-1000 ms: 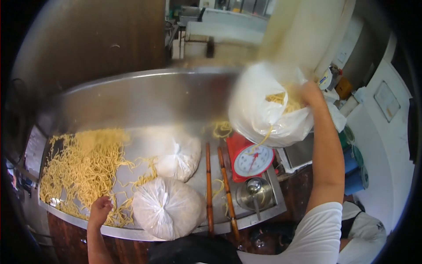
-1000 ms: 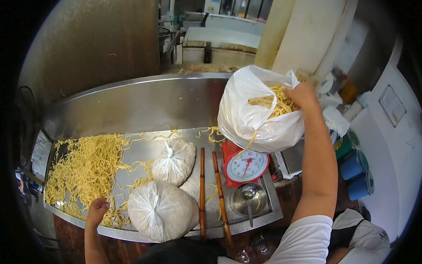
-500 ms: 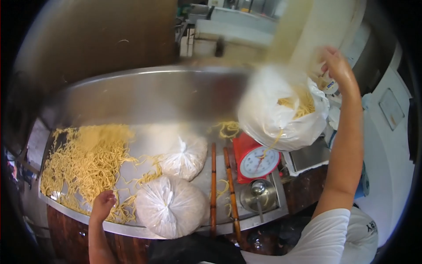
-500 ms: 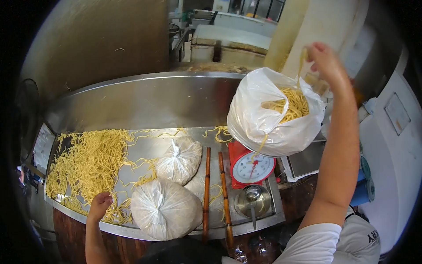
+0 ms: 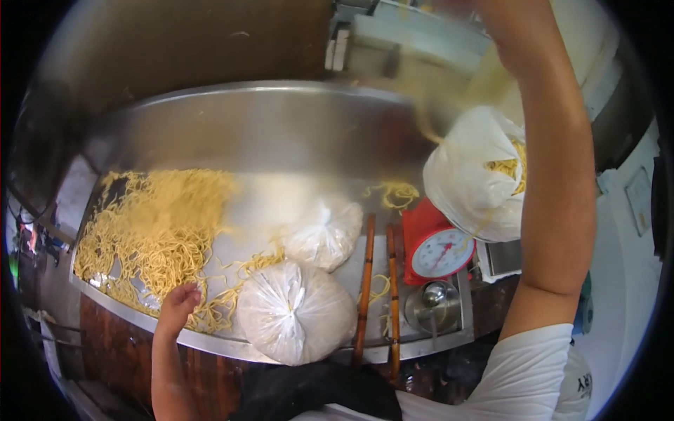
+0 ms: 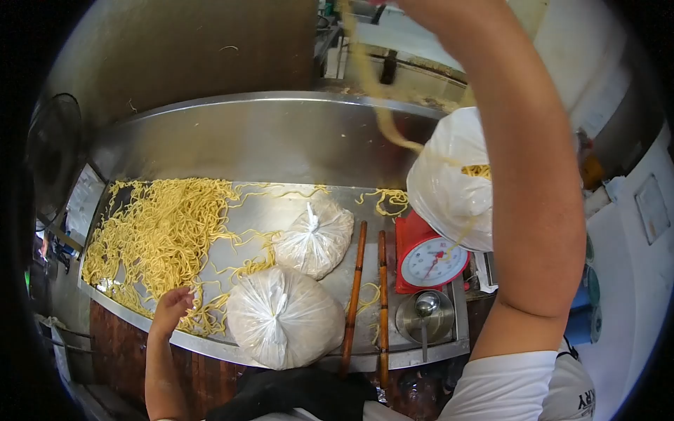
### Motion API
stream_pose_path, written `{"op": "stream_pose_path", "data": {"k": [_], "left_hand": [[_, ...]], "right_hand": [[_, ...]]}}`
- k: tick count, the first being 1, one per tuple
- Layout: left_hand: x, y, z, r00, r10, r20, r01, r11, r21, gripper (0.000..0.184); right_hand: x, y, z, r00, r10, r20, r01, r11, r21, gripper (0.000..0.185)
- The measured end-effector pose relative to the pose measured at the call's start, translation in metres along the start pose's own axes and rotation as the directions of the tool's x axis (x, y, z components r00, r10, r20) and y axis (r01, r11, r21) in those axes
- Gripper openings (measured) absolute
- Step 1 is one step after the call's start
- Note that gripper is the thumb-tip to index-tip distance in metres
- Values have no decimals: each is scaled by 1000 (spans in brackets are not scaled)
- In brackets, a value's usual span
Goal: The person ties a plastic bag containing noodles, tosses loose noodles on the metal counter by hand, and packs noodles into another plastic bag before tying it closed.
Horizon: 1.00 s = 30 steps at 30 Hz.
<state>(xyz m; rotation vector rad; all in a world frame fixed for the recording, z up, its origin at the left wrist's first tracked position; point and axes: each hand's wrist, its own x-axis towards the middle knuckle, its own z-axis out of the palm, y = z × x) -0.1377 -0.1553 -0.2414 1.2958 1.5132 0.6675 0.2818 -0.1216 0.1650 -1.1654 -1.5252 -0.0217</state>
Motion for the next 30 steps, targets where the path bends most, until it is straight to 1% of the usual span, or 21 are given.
{"op": "stream_pose_path", "data": {"k": [1,2,4,5,7,9,11,12,13,14,15,17,18,19,21,23,25,27,28,29,30], "left_hand": [[-4,20,5,998,-58,15,59,994,-88,45],[-3,36,10,1000,24,20,-22,994,-104,47],[0,63,16,990,128,52,-117,978,-172,47],[0,72,19,993,115,34,-108,980,-170,47],[0,73,20,964,238,114,-228,969,-96,48],[-4,55,12,975,188,114,-182,981,-59,48],[-5,34,8,982,135,131,-134,991,-19,48],[-9,19,4,991,99,95,-99,995,-2,47],[-12,4,0,996,64,64,-65,998,14,46],[-15,-10,-3,997,48,57,-47,999,-9,47],[-18,-21,-5,997,43,69,-43,999,-9,47],[-20,-36,-6,998,-16,55,18,999,-28,47],[-20,-40,-5,998,-19,67,20,999,-26,47],[-19,-43,-4,997,-20,78,25,998,-63,47],[-17,-43,0,995,-24,94,34,994,-104,47],[-16,-35,6,996,-22,90,27,998,-56,47],[-15,-24,11,994,-23,107,24,1000,0,47],[-11,-19,18,990,-21,138,12,998,65,47],[-8,-20,19,990,-14,137,3,997,74,47],[-4,-20,20,991,-6,134,-5,997,82,47],[0,-20,22,990,-4,142,-10,995,96,47]], "right_hand": [[0,-17,9,982,179,54,-177,984,-34,24],[1,-10,14,982,178,62,-177,984,-22,24],[6,32,30,957,188,222,-200,979,29,28],[8,57,41,934,187,305,-213,975,56,30],[6,86,65,866,167,471,-244,964,106,34],[-16,93,75,848,210,486,-305,944,126,31],[-22,130,71,796,402,453,-460,888,21,30],[-23,142,64,788,407,461,-469,883,22,30],[-25,153,56,779,420,466,-452,891,-46,31],[-26,163,47,771,433,467,-430,895,-118,31],[-26,174,39,767,444,464,-438,890,-128,31],[-27,192,26,695,576,430,-385,804,-454,33],[-30,200,18,775,526,349,-285,785,-551,35],[-32,207,3,773,533,345,-289,779,-557,35],[-35,219,-32,929,244,278,-122,912,-392,36],[-41,176,-79,880,327,345,-156,884,-441,35],[-44,160,-128,816,496,299,-221,744,-631,36],[-51,169,-170,882,438,175,-222,713,-665,35],[-53,179,-191,920,384,75,-222,670,-708,41],[-56,191,-215,916,395,61,-233,653,-721,41],[-58,203,-237,947,319,41,-168,600,-782,47]]}}
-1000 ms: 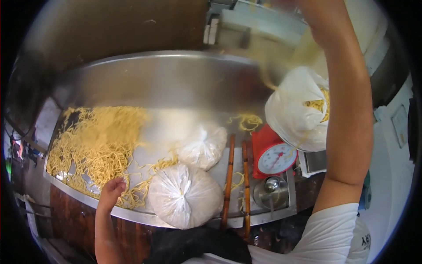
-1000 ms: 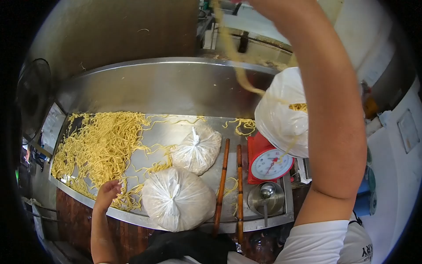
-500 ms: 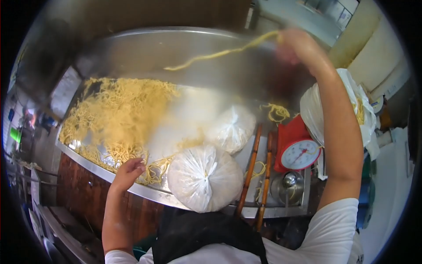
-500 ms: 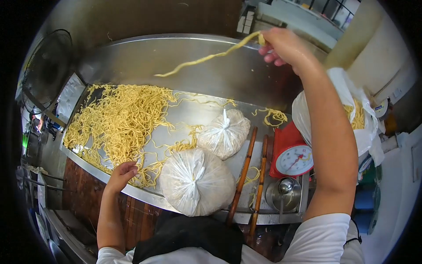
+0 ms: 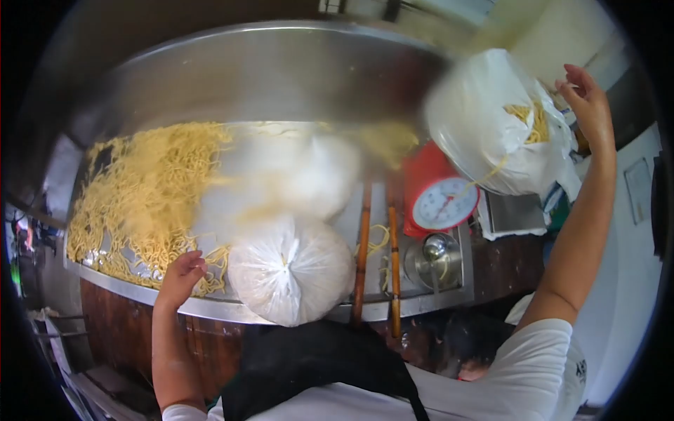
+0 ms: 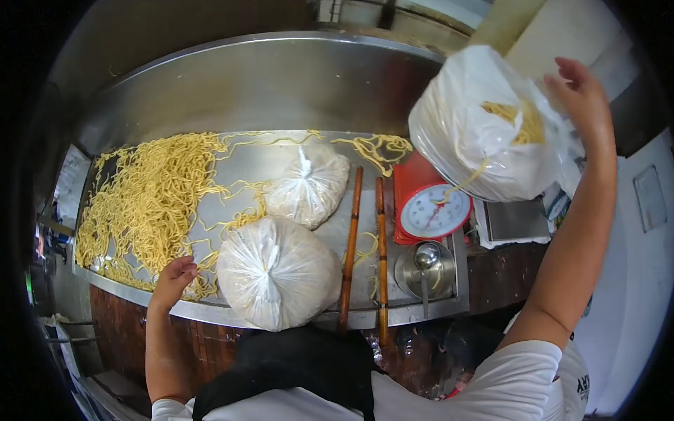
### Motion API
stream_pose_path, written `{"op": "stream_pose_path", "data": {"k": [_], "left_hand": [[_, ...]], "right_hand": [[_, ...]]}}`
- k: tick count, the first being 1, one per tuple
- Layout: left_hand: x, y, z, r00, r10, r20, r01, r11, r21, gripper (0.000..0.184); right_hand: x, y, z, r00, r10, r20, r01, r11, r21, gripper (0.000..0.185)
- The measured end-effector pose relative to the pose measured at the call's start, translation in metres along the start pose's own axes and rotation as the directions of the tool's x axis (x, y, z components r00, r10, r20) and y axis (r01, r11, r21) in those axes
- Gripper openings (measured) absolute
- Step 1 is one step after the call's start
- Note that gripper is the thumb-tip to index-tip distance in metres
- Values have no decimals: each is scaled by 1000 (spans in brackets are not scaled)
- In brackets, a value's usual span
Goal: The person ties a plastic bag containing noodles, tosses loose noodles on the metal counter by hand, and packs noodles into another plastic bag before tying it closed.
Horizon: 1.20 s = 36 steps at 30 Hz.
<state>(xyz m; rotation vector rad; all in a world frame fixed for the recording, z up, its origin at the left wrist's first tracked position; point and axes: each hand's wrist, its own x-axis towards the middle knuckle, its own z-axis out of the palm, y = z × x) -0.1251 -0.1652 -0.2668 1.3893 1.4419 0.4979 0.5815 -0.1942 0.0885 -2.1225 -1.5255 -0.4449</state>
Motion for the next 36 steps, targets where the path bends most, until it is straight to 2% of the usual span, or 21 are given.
{"op": "stream_pose_path", "data": {"k": [1,3,5,6,7,9,10,13,15,16,18,19,21,22,23,25,26,28,31,33,36], "left_hand": [[3,2,2,1000,4,11,-4,1000,1,47],[7,6,5,999,43,13,-43,998,41,47],[8,14,10,998,62,15,-63,997,40,46],[7,22,13,998,46,34,-48,997,55,46],[7,28,15,998,33,48,-37,997,70,46],[6,37,20,999,41,34,-43,995,86,46],[5,39,21,999,41,27,-43,994,101,46],[7,31,20,998,57,16,-58,992,109,46],[6,35,21,997,78,8,-78,985,157,46],[6,31,20,997,82,6,-82,984,156,46],[6,34,19,997,78,25,-81,983,164,46],[4,40,18,996,86,27,-89,982,166,46],[3,53,21,995,92,25,-95,985,146,46],[3,56,22,996,91,20,-93,986,136,46],[4,61,22,995,100,15,-101,986,130,46],[4,70,21,992,124,35,-128,981,146,46],[5,74,20,992,124,28,-126,981,144,46],[7,87,16,974,220,57,-227,959,169,46],[4,126,14,974,203,101,-221,948,229,46],[5,139,14,958,267,106,-287,912,293,47],[4,155,17,951,279,131,-306,909,284,49]], "right_hand": [[-3,7,0,996,-49,-73,42,995,-94,53],[-19,21,7,997,-50,-61,39,985,-171,60],[-33,17,13,984,13,177,49,939,-341,61],[-29,57,28,991,-95,99,120,950,-287,49],[-28,53,27,991,-98,89,120,951,-285,49],[-27,43,26,979,159,127,-97,913,-395,32],[-26,44,26,981,151,118,-94,917,-388,32],[-29,44,24,986,124,110,-96,967,-237,24],[-37,23,23,983,-81,164,57,987,149,23],[-46,-1,21,984,-87,156,64,987,147,23],[-61,-48,15,904,-109,414,81,993,86,30],[-60,-41,23,907,-105,407,77,993,84,30],[-55,-22,46,906,-265,330,301,952,-63,37],[-51,-36,41,912,-51,406,75,996,-44,33],[-48,-33,37,916,-56,398,82,996,-47,33],[-47,-27,33,913,-70,402,-20,976,215,36],[-47,-29,30,913,-77,401,-14,976,219,36],[-49,-42,20,953,63,298,-122,976,182,36],[-43,-33,12,929,29,369,-77,990,117,41],[-47,-37,0,864,-20,504,-210,894,396,45],[-48,1,2,953,-79,292,-117,793,598,50]]}}
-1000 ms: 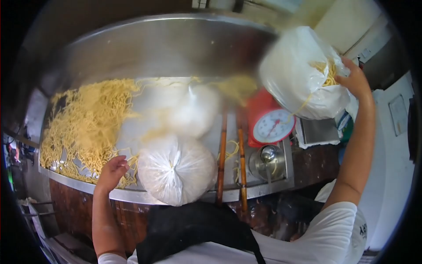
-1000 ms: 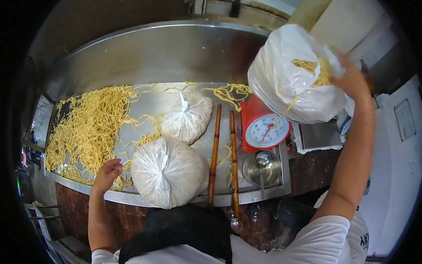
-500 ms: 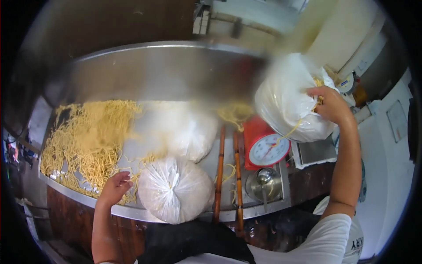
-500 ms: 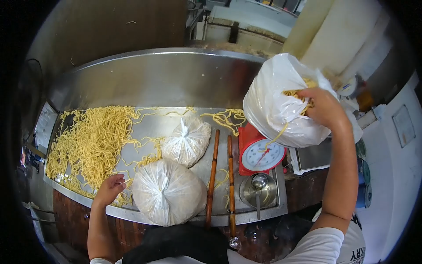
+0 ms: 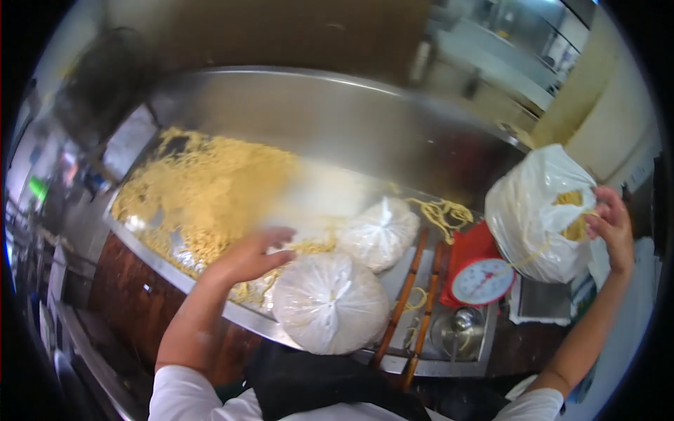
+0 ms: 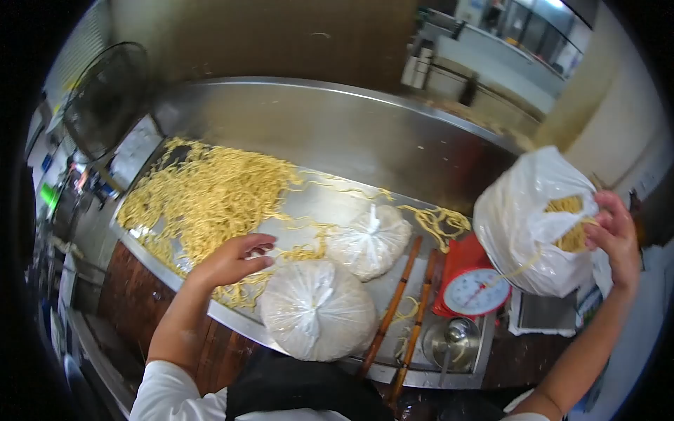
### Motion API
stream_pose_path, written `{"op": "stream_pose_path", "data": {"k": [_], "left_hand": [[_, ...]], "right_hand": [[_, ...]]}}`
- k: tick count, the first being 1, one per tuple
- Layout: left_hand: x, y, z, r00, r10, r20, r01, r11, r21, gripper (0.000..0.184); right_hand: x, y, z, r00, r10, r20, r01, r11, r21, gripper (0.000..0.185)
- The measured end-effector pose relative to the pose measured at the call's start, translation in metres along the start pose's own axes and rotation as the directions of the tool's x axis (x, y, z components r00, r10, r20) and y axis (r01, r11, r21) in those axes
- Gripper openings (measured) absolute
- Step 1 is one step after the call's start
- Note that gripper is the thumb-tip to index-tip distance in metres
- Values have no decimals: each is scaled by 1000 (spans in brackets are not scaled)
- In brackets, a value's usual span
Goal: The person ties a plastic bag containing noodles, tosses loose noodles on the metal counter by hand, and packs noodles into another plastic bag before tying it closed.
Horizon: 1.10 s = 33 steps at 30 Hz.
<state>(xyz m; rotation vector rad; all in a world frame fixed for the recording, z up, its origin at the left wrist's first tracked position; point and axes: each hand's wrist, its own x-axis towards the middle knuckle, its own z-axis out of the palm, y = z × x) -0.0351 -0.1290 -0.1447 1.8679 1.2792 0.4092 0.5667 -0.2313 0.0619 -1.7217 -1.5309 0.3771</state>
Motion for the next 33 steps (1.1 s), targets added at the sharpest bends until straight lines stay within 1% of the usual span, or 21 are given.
{"op": "stream_pose_path", "data": {"k": [3,6,8,11,12,13,15,16,17,18,19,21,22,23,24,25,26,27,29,30,33], "left_hand": [[4,-1,2,999,43,14,-43,998,34,50],[21,20,-5,983,135,123,-144,987,68,52],[41,70,-12,960,270,70,-272,962,21,55],[76,177,-6,817,555,-158,-571,816,-85,88],[94,216,4,728,644,-237,-679,629,-379,104],[101,257,5,708,647,-283,-692,555,-462,111],[109,318,12,719,518,-464,-695,519,-498,79],[113,327,9,709,531,-465,-705,508,-495,79],[118,333,7,786,499,-364,-558,321,-765,59],[122,338,5,837,495,-232,-323,106,-940,43],[124,337,0,832,477,-284,-383,124,-915,35],[137,323,-28,823,363,-436,-539,258,-802,31],[120,330,-50,907,196,-374,-409,186,-893,25],[125,325,-72,897,172,-406,-432,153,-889,21],[137,316,-99,834,322,-448,-509,138,-850,22],[127,316,-134,870,316,-379,-434,127,-892,30],[126,311,-155,810,310,-498,-542,73,-837,29],[102,320,-170,792,96,-603,-610,98,-786,27],[108,290,-238,730,217,-648,-673,62,-737,22],[103,270,-266,727,313,-611,-646,12,-763,24],[79,225,-322,703,283,-652,-698,96,-710,26]], "right_hand": [[9,31,-28,979,-71,-193,83,995,53,43],[69,81,-97,961,22,-275,-28,999,-20,33],[85,19,-58,825,-194,-531,139,980,-142,36],[185,-59,-39,757,-324,-567,361,931,-49,43],[143,-148,29,806,-356,-473,399,917,-11,41],[126,-188,56,807,-463,-366,423,886,-189,38],[125,-247,112,873,-460,-162,481,866,136,39],[119,-267,136,853,-493,-171,520,829,204,45],[93,-304,168,829,-542,-138,557,822,115,20],[72,-319,173,809,-586,-47,583,789,194,15],[73,-323,176,813,-580,-54,579,794,187,15],[83,-319,188,764,-574,-295,640,735,225,15],[80,-305,202,486,-717,-500,763,627,-159,17],[88,-286,206,490,-718,-495,760,630,-161,17],[99,-260,201,547,-726,-415,740,652,-164,31],[109,-237,198,601,-726,-335,719,674,-170,46],[105,-210,203,741,-660,-122,660,750,-49,42],[91,-188,206,817,-565,111,564,825,50,40],[75,-175,194,900,-108,422,190,969,-159,37],[78,-154,191,943,-123,308,173,975,-140,35],[94,-102,161,991,-52,124,67,990,-121,34]]}}
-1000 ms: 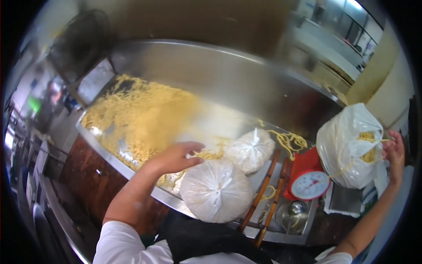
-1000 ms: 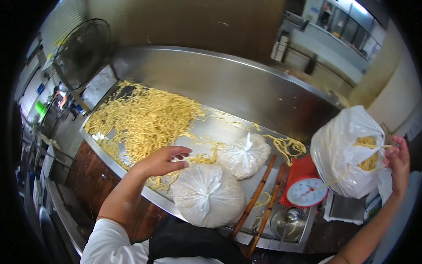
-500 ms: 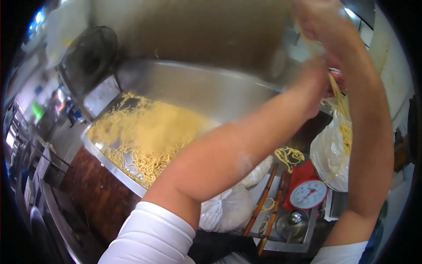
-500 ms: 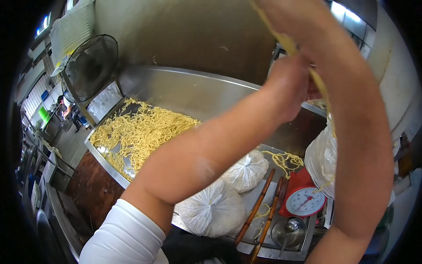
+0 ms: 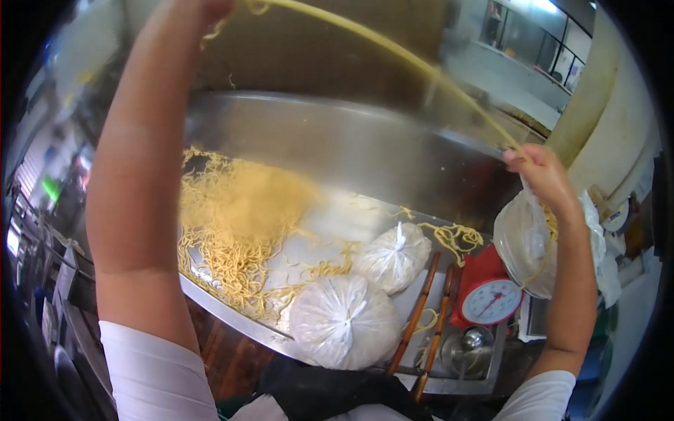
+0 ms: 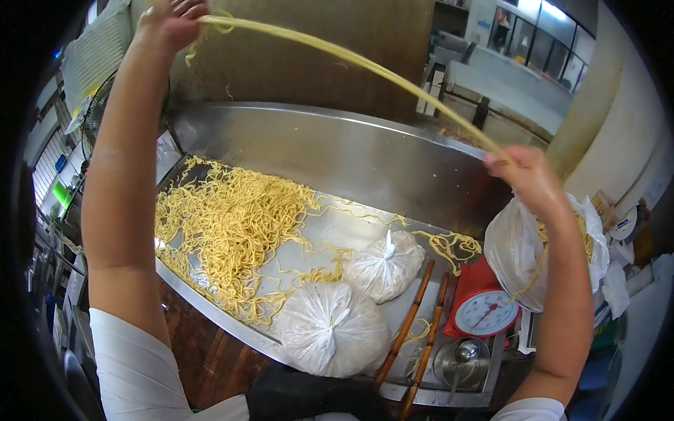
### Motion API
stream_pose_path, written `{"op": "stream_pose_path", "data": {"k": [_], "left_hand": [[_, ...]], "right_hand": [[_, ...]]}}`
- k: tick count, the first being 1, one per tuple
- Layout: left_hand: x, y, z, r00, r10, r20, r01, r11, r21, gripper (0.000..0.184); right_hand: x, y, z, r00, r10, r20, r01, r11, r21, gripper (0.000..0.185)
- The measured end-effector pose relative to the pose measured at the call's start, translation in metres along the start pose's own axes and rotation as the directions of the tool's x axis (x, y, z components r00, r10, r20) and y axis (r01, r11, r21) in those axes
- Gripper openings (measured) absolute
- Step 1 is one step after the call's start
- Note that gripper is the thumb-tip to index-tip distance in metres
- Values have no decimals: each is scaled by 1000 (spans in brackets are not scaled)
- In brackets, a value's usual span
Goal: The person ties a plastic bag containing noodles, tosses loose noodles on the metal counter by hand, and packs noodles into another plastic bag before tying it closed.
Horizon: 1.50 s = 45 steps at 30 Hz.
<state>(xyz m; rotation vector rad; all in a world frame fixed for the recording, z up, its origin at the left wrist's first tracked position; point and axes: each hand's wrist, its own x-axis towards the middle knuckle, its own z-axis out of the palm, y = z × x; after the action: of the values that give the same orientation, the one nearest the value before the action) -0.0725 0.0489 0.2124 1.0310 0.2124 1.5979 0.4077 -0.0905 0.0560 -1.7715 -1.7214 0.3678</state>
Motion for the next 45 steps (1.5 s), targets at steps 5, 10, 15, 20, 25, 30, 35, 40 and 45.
{"op": "stream_pose_path", "data": {"k": [5,10,15,20,25,30,35,40,45], "left_hand": [[-31,-21,-19,969,-4,-248,41,989,145,32],[-90,-132,42,903,-355,242,161,802,576,41],[-122,-213,81,900,-406,157,296,835,463,16],[-112,-187,57,949,-314,-11,301,899,319,19],[-61,-110,-1,942,40,-334,40,972,230,25],[-12,1,-161,972,30,-231,45,949,313,17],[-75,-38,-243,882,-153,-447,403,-249,881,25],[-148,-97,-274,355,-472,-807,170,-816,552,75],[-189,-122,-287,436,-623,-649,306,-576,758,60]], "right_hand": [[39,14,-23,910,-311,-276,281,949,-142,42],[71,-136,11,875,-363,-320,419,899,126,50],[51,-238,67,874,-462,148,143,536,832,26],[76,-208,53,482,-876,36,867,482,126,49],[39,-110,71,775,-505,381,612,751,-248,34],[15,-42,27,979,-41,200,71,987,-146,30],[15,-9,-23,998,-62,21,61,997,49,28],[-19,18,-87,939,-73,-336,21,988,-155,24],[-70,58,-136,937,127,-325,-209,950,-231,26]]}}
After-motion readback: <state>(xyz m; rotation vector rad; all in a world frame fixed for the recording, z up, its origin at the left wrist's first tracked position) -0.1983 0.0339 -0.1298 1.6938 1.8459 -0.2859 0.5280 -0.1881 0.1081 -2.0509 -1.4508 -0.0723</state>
